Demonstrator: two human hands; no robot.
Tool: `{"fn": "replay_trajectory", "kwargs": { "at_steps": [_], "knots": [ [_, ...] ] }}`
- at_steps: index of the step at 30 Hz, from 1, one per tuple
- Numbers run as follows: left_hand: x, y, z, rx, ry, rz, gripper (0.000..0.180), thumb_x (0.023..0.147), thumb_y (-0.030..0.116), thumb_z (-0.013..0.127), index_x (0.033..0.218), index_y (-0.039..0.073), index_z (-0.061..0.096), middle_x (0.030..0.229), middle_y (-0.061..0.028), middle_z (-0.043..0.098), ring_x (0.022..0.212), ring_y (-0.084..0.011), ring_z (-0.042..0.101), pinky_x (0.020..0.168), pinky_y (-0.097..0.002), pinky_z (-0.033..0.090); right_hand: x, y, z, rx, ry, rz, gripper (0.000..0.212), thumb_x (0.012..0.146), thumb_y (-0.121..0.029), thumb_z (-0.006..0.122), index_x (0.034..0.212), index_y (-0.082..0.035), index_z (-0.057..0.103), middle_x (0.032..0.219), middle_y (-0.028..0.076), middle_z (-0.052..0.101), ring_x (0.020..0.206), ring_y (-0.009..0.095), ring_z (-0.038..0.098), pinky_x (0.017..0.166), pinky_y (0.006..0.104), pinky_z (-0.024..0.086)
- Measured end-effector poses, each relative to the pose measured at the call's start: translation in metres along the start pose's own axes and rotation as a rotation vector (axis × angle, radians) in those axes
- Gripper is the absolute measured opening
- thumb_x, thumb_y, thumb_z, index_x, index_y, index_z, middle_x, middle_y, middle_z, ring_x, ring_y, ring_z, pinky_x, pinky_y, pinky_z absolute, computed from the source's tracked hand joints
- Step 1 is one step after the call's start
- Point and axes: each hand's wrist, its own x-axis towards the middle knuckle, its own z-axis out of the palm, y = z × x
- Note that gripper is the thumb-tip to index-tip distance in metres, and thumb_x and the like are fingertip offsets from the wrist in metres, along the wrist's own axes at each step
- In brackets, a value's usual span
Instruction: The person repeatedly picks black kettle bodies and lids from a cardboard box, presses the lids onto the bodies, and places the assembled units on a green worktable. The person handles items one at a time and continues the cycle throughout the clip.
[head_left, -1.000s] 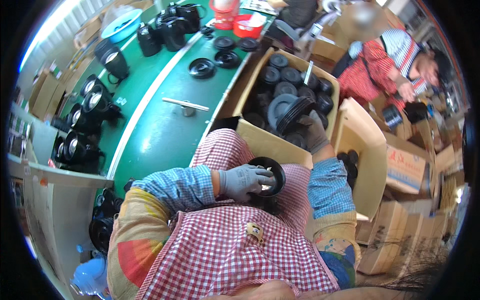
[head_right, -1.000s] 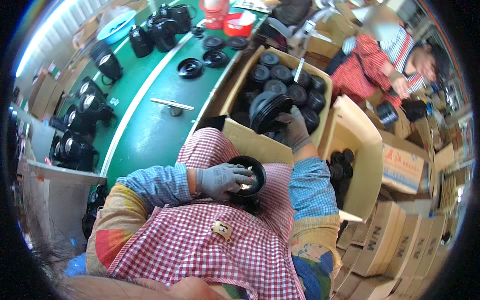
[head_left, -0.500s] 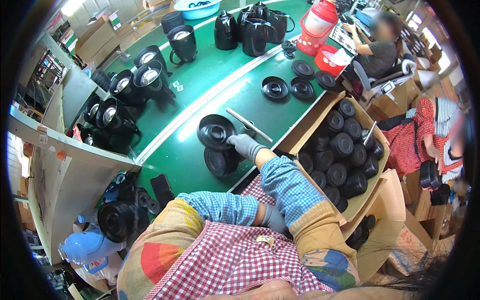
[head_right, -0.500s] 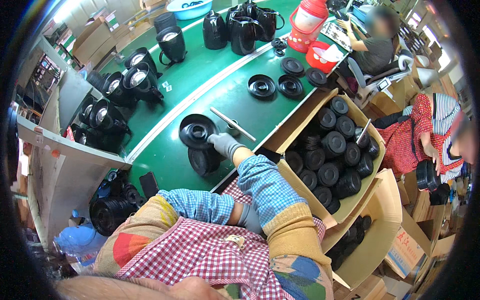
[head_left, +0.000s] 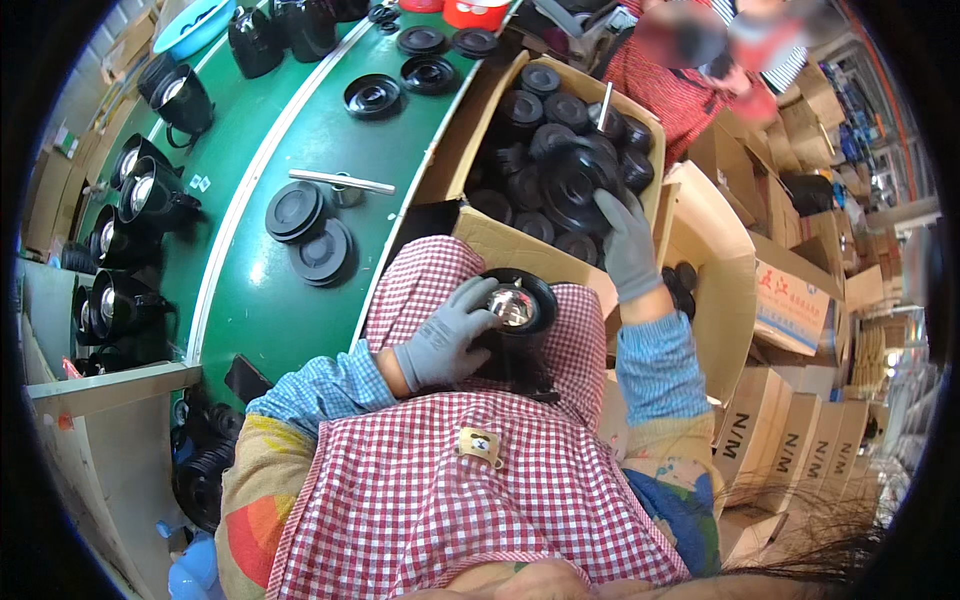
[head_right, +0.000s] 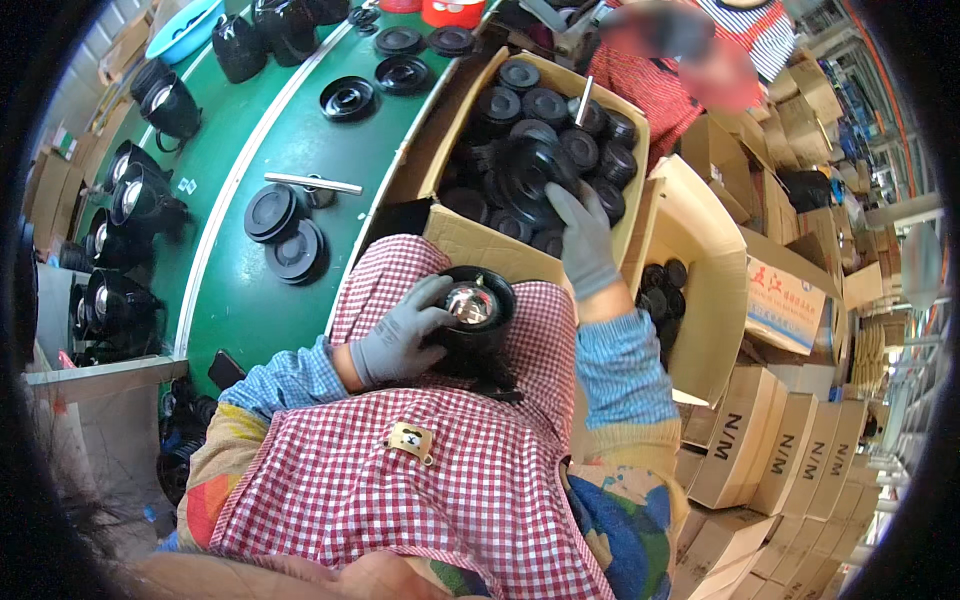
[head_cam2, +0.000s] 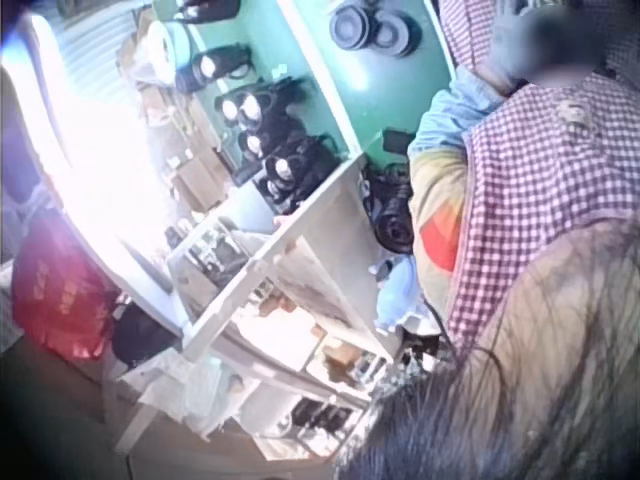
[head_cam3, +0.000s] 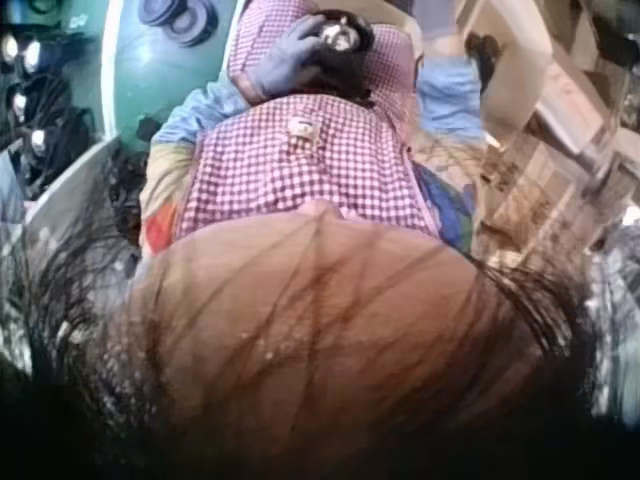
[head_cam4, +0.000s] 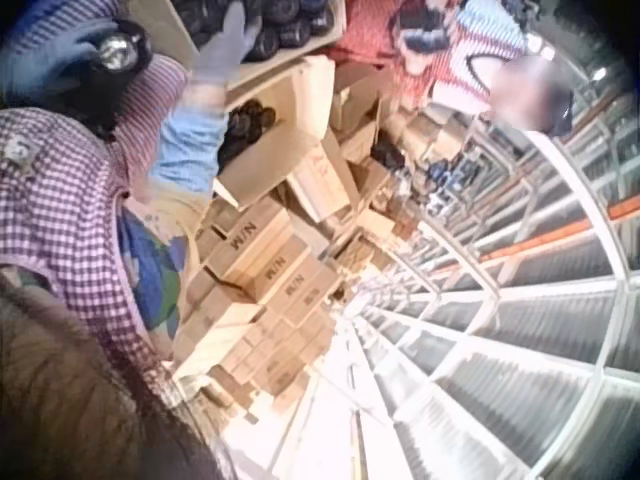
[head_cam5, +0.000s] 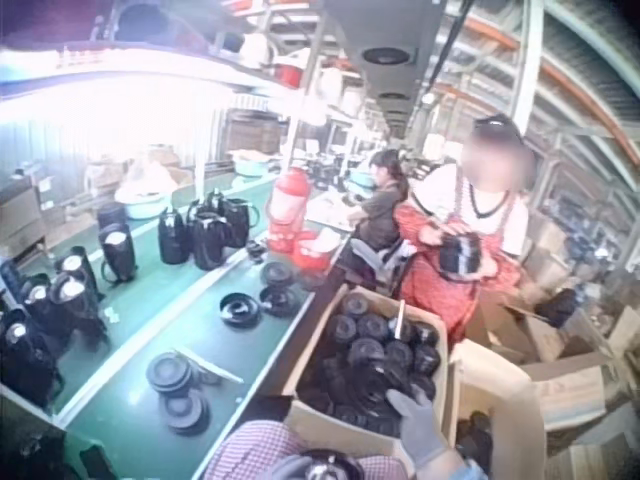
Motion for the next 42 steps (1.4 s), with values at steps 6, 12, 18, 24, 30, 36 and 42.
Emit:
{"fn": "replay_trajectory", "kwargs": {
  "at_steps": [6, 12, 18, 24, 30, 36, 42],
  "knots": [
    [0.016, -0.025, -0.004, -0.302, -0.111, 0.092, 0.031, 0.061, -0.002, 0.071, 0.091, 0.003, 0.065, 0.155, -0.0276, 0.036, 0.145, -0.0468, 0.033, 0.118, -0.0472, 0.032, -0.122, 0.025, -0.047, -0.061, 0.339, 0.132, 0.047, 0.098, -0.023, 0.064, 0.131, 0.01, 0.056, 0.123, 0.018, 0.065, 0.116, 0.023, 0.063, 0.098, 0.0333, 0.051],
    [0.087, -0.033, -0.044, -0.828, -0.424, 0.099, 0.014, 0.061, -0.005, 0.066, 0.074, -0.001, 0.064, 0.157, -0.0282, 0.038, 0.134, -0.0393, 0.05, 0.114, -0.0442, 0.037, -0.166, 0.012, -0.05, -0.14, 0.308, -0.071, 0.043, 0.1, -0.019, 0.063, 0.133, 0.007, 0.056, 0.127, 0.015, 0.064, 0.119, 0.021, 0.06, 0.105, 0.0313, 0.046],
    [0.065, -0.085, 0.025, -1.677, -0.676, -0.436, 0.043, 0.095, 0.0, 0.048, 0.137, 0.007, 0.048, 0.111, -0.0151, 0.057, 0.09, -0.0207, 0.054, 0.078, -0.0244, 0.045, -0.184, -0.001, -0.024, 0.361, 0.417, 0.066, 0.041, 0.102, -0.02, 0.06, 0.135, 0.005, 0.054, 0.126, 0.012, 0.063, 0.116, 0.018, 0.061, 0.103, 0.032, 0.048],
    [0.083, 0.001, 0.027, -1.013, -0.461, -0.481, 0.042, 0.099, 0.02, 0.054, 0.135, -0.003, 0.054, 0.141, -0.0168, 0.054, 0.13, -0.0276, 0.051, 0.113, -0.0374, 0.038, -0.173, 0.029, 0.016, 0.381, 0.512, 0.116, 0.036, 0.104, -0.025, 0.059, 0.131, -0.001, 0.054, 0.119, 0.005, 0.064, 0.105, 0.013, 0.06, 0.091, 0.0274, 0.05],
    [0.058, 0.039, 0.013, -0.884, -0.212, -0.418, 0.054, 0.092, 0.004, 0.052, 0.145, -0.004, 0.045, 0.147, -0.0149, 0.049, 0.137, -0.0265, 0.047, 0.117, -0.0323, 0.033, -0.171, 0.016, 0.038, 0.51, 0.502, 0.025, 0.035, 0.104, -0.014, 0.058, 0.135, -0.001, 0.05, 0.12, 0.006, 0.061, 0.108, 0.013, 0.059, 0.094, 0.0271, 0.05],
    [0.058, 0.033, 0.006, -0.173, -0.257, 0.04, 0.028, 0.089, 0.022, 0.067, 0.112, 0.006, 0.07, 0.144, -0.0218, 0.052, 0.135, -0.0372, 0.049, 0.115, -0.0446, 0.036, -0.169, 0.03, 0.034, 0.443, 0.445, 0.075, 0.034, 0.102, -0.006, 0.058, 0.134, 0.0, 0.049, 0.12, 0.009, 0.06, 0.107, 0.015, 0.059, 0.096, 0.0284, 0.049],
    [0.057, 0.068, -0.002, 0.46, -0.513, 0.45, 0.036, 0.064, 0.028, 0.088, 0.079, 0.003, 0.067, 0.138, -0.0228, 0.056, 0.131, -0.0444, 0.051, 0.111, -0.0548, 0.04, -0.153, 0.035, 0.035, 0.226, 0.462, 0.072, 0.031, 0.102, -0.015, 0.06, 0.128, 0.001, 0.056, 0.111, 0.006, 0.062, 0.1, 0.012, 0.057, 0.091, 0.0284, 0.048]
  ]
}}
